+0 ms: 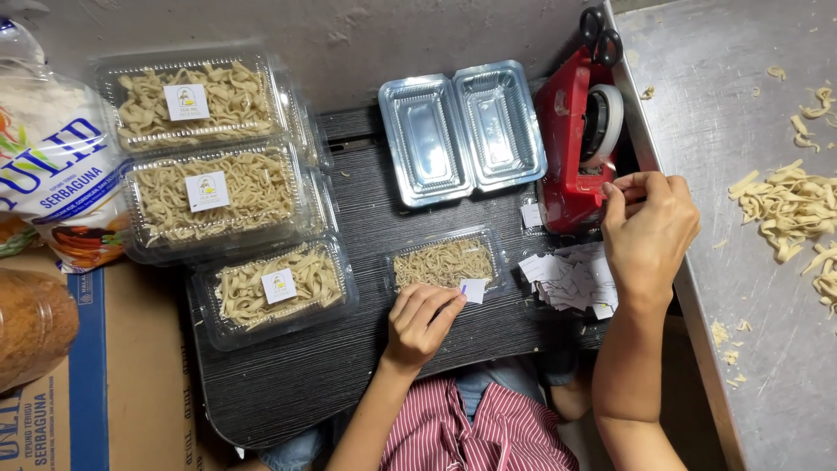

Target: The person places fresh pasta into a clear plastic container, arranges it by hand, and then applies a small paper label to the top using a red tape dispenser. The completed container is then moved to a stack of finished units.

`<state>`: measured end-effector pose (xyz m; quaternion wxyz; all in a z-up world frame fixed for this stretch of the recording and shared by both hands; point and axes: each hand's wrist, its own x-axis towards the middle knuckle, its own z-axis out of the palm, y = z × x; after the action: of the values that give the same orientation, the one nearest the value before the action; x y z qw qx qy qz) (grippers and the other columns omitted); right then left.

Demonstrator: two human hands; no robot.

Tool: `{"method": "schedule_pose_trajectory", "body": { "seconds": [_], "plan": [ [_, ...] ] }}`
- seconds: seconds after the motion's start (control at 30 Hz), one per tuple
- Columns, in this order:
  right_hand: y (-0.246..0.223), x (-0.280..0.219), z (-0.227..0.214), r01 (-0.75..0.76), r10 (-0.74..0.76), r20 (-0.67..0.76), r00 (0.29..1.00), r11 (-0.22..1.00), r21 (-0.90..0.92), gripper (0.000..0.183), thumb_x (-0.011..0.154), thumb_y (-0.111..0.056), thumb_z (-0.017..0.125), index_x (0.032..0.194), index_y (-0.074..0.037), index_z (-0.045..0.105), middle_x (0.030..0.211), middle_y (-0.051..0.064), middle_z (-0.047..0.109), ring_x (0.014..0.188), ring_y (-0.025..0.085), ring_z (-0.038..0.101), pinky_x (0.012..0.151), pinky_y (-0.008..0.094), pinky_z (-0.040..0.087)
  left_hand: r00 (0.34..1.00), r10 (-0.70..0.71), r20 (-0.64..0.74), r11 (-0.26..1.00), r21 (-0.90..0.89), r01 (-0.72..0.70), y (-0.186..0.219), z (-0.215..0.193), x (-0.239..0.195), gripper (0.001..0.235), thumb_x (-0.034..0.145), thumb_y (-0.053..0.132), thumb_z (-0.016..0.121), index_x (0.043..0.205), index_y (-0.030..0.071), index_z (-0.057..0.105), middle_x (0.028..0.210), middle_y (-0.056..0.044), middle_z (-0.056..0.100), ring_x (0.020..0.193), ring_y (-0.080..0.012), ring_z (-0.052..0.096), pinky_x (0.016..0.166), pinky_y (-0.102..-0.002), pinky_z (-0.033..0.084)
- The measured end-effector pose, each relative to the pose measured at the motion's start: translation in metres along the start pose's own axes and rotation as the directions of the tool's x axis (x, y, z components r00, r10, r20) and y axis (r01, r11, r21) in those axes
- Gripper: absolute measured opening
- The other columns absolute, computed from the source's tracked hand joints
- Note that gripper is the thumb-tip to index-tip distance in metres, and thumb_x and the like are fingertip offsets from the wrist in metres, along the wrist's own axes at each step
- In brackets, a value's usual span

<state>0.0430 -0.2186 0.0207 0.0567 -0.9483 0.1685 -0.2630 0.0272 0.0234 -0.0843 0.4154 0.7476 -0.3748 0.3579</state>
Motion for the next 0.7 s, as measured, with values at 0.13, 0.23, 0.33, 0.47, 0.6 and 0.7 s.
{"method": "schedule_pose_trajectory", "body": {
  "seconds": [0.13, 0.23, 0.33, 0.47, 0.6, 0.7],
  "plan": [
    [-0.007, 0.000, -0.008, 0.022, -0.014, -0.063, 0.998, 0.992, 0.126, 0.004, 0.088, -0.004, 0.067, 0.085, -0.002, 0.068, 0.089, 0.016, 0.058, 0.053, 0.019, 0.059, 0.061, 0.030, 0.048, 1.000, -0.011, 0.009, 1.000, 0.014, 0.011, 0.000, 0.000, -0.001, 0.010, 0.074, -0.001, 0.072, 0.081, 0.003, 0.067, 0.079, -0.009, 0.067, 0.071, -0.0183, 0.062, 0.065, -0.029, 0.050],
    [-0.016, -0.002, -0.014, -0.021, 0.039, -0.059, 0.997, 0.961, 0.276, 0.006, 0.089, 0.002, 0.064, 0.086, 0.005, 0.068, 0.074, 0.015, 0.063, 0.053, 0.018, 0.059, 0.053, 0.025, 0.049, 1.000, -0.022, 0.009, 1.000, 0.021, 0.021, -0.001, 0.003, -0.005, 0.007, 0.074, 0.001, 0.071, 0.079, 0.004, 0.067, 0.077, -0.008, 0.067, 0.069, -0.0175, 0.062, 0.065, -0.028, 0.050],
    [-0.027, -0.005, -0.018, -0.099, 0.124, -0.033, 0.992, 0.903, 0.419, 0.006, 0.091, 0.003, 0.061, 0.090, 0.007, 0.066, 0.074, 0.014, 0.064, 0.055, 0.016, 0.061, 0.054, 0.022, 0.051, 1.000, -0.018, 0.011, 0.999, 0.029, 0.017, -0.001, 0.003, -0.004, 0.007, 0.074, 0.000, 0.071, 0.078, 0.004, 0.067, 0.077, -0.008, 0.067, 0.069, -0.0172, 0.062, 0.065, -0.028, 0.049],
    [-0.039, -0.011, -0.017, -0.142, 0.218, -0.085, 0.972, 0.837, 0.529, 0.020, 0.090, 0.006, 0.056, 0.110, 0.006, 0.054, 0.072, 0.012, 0.059, 0.058, 0.017, 0.062, 0.056, 0.022, 0.052, 0.999, -0.027, 0.020, 0.999, 0.029, 0.027, -0.001, 0.003, -0.003, 0.008, 0.073, 0.000, 0.073, 0.078, 0.004, 0.067, 0.077, -0.008, 0.067, 0.069, -0.0170, 0.062, 0.065, -0.028, 0.049],
    [-0.046, -0.017, -0.007, -0.197, 0.344, -0.102, 0.933, 0.729, 0.655, 0.007, 0.090, 0.009, 0.049, 0.091, 0.002, 0.047, 0.076, 0.015, 0.057, 0.058, 0.017, 0.063, 0.056, 0.021, 0.055, 0.999, -0.037, 0.030, 0.998, 0.042, 0.035, -0.001, 0.002, -0.001, 0.007, 0.074, 0.001, 0.072, 0.077, 0.004, 0.067, 0.077, -0.008, 0.067, 0.069, -0.0169, 0.062, 0.066, -0.029, 0.049],
    [-0.031, -0.026, 0.017, -0.183, 0.423, -0.182, 0.888, 0.687, 0.703, 0.005, 0.091, 0.002, 0.053, 0.089, 0.002, 0.049, 0.080, 0.017, 0.054, 0.062, 0.023, 0.065, 0.056, 0.026, 0.057, 0.995, 0.006, -0.103, 0.999, 0.039, -0.002, -0.004, 0.010, -0.001, 0.009, 0.081, 0.006, 0.063, 0.073, 0.006, 0.067, 0.071, -0.006, 0.063, 0.056, -0.0182, 0.057, 0.059, -0.031, 0.051]
  ]
}}
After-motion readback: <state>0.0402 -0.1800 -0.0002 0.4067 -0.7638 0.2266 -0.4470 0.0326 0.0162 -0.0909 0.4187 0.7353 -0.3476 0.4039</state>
